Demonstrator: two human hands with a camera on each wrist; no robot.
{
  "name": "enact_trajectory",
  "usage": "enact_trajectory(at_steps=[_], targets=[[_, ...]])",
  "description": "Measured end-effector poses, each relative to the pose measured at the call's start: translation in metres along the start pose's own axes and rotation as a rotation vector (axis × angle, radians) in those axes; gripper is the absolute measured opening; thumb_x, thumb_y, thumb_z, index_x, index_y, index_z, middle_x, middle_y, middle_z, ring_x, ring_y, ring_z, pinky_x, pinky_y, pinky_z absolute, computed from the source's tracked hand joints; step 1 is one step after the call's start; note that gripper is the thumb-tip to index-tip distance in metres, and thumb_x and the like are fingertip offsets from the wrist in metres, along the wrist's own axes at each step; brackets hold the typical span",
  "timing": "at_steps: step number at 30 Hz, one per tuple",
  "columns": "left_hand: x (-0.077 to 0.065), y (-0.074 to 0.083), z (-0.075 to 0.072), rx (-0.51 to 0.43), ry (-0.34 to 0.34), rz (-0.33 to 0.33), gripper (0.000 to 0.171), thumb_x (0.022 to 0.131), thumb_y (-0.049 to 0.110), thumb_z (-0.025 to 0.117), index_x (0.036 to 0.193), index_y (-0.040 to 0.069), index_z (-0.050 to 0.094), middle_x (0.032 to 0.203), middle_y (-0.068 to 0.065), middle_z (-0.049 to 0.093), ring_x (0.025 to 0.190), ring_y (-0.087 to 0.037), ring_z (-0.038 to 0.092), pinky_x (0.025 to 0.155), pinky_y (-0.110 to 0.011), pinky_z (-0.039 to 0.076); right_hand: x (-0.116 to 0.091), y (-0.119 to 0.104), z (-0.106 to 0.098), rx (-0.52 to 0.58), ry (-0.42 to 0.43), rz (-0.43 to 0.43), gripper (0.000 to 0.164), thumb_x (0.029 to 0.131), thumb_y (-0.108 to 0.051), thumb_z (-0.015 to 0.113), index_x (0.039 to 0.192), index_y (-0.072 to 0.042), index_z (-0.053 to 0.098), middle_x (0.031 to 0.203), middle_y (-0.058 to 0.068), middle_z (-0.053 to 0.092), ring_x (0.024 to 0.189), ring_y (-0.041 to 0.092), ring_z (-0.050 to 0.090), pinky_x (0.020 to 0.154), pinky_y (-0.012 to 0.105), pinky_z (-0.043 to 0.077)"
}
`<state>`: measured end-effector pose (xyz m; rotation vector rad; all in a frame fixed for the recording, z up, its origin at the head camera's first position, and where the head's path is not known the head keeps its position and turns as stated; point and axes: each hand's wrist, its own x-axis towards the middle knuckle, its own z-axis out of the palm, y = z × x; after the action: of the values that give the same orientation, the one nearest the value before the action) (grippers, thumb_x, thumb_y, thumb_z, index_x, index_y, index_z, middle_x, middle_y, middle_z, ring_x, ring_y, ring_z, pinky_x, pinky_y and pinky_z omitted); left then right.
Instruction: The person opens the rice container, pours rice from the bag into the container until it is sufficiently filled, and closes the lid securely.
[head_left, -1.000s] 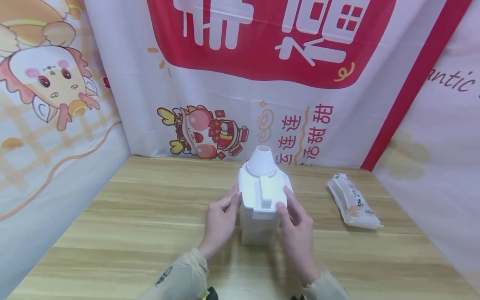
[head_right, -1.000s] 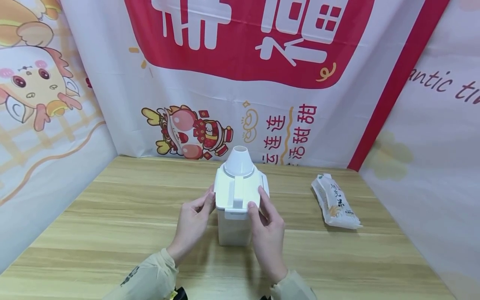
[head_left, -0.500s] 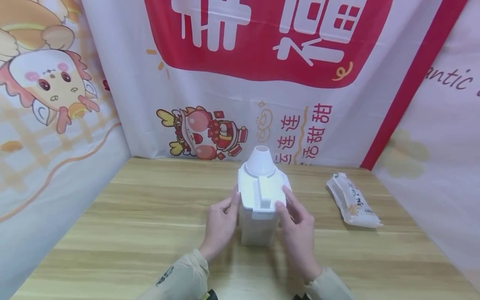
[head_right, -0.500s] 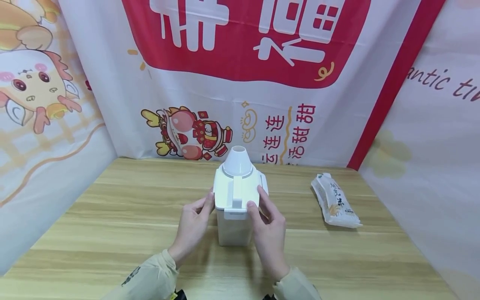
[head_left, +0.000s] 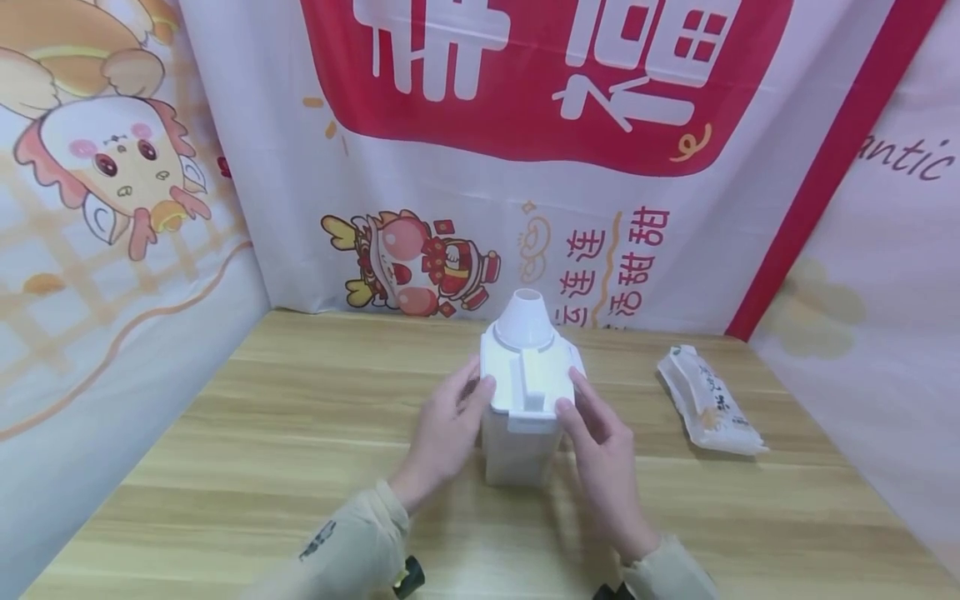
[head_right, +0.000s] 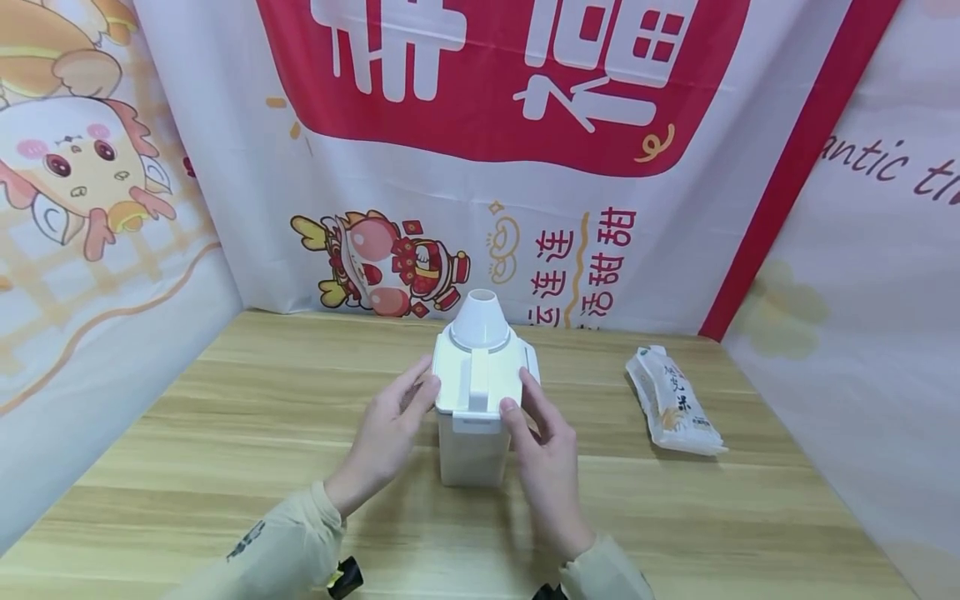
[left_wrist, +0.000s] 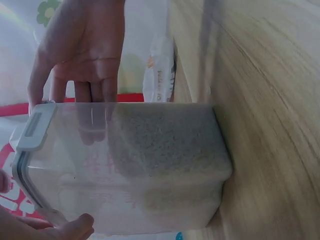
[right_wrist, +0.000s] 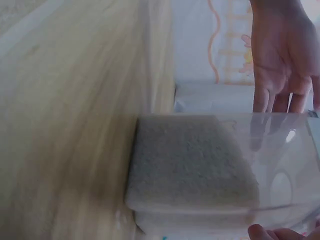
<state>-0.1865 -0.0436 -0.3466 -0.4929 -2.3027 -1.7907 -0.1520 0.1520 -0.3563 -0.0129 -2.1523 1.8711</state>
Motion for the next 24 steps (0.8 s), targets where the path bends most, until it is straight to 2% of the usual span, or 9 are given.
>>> enact_trajectory(at_steps=[4, 10, 14, 20, 24], targets=[[-0.007, 0.001, 0.002, 0.071, -0.038, 0.075, 0.059, 0.103, 0.038, 0.05, 0.151, 0.007, 0.036, 0.158, -0.003, 0.027, 0.141, -0.016, 0.029, 0.106, -0.037, 0.039, 0.001, -0.004, -0.003, -0.002, -0.012, 0.028, 0.053, 0.092, -0.044, 0.068, 0.141, -0.03, 0.054, 0.139, -0.003, 0.054, 0.123, 0.014, 0.051, 0.102, 0.034, 0.045], [-0.014, -0.003, 0.004, 0.049, -0.026, 0.075, 0.061, 0.102, 0.042, 0.052, 0.152, 0.011, 0.035, 0.159, 0.001, 0.026, 0.138, -0.016, 0.035, 0.098, -0.038, 0.047, 0.0, -0.006, -0.002, 0.017, -0.026, 0.079, 0.056, 0.09, -0.046, 0.069, 0.142, -0.029, 0.053, 0.139, -0.002, 0.053, 0.125, 0.014, 0.05, 0.104, 0.038, 0.043], [-0.018, -0.007, 0.007, 0.04, 0.003, 0.091, 0.059, 0.102, 0.041, 0.052, 0.152, 0.014, 0.036, 0.158, 0.003, 0.026, 0.138, -0.015, 0.034, 0.097, -0.037, 0.048, 0.0, -0.007, 0.001, 0.025, -0.022, 0.096, 0.058, 0.09, -0.047, 0.069, 0.142, -0.029, 0.052, 0.142, -0.005, 0.05, 0.128, 0.015, 0.047, 0.107, 0.04, 0.041], [-0.019, -0.007, 0.01, 0.037, 0.043, 0.148, 0.05, 0.103, 0.037, 0.052, 0.148, 0.017, 0.045, 0.157, 0.002, 0.029, 0.14, -0.012, 0.03, 0.103, -0.032, 0.041, 0.0, -0.01, 0.003, 0.023, -0.002, 0.086, 0.061, 0.09, -0.049, 0.067, 0.145, -0.03, 0.048, 0.146, -0.01, 0.045, 0.133, 0.016, 0.042, 0.11, 0.041, 0.037], [-0.019, -0.006, 0.011, 0.059, 0.052, 0.174, 0.048, 0.103, 0.036, 0.052, 0.145, 0.015, 0.048, 0.156, 0.001, 0.031, 0.139, -0.011, 0.032, 0.106, -0.026, 0.036, -0.001, -0.011, 0.002, 0.032, 0.014, 0.103, 0.066, 0.089, -0.05, 0.068, 0.148, -0.028, 0.044, 0.147, -0.008, 0.044, 0.134, 0.017, 0.042, 0.11, 0.041, 0.037]])
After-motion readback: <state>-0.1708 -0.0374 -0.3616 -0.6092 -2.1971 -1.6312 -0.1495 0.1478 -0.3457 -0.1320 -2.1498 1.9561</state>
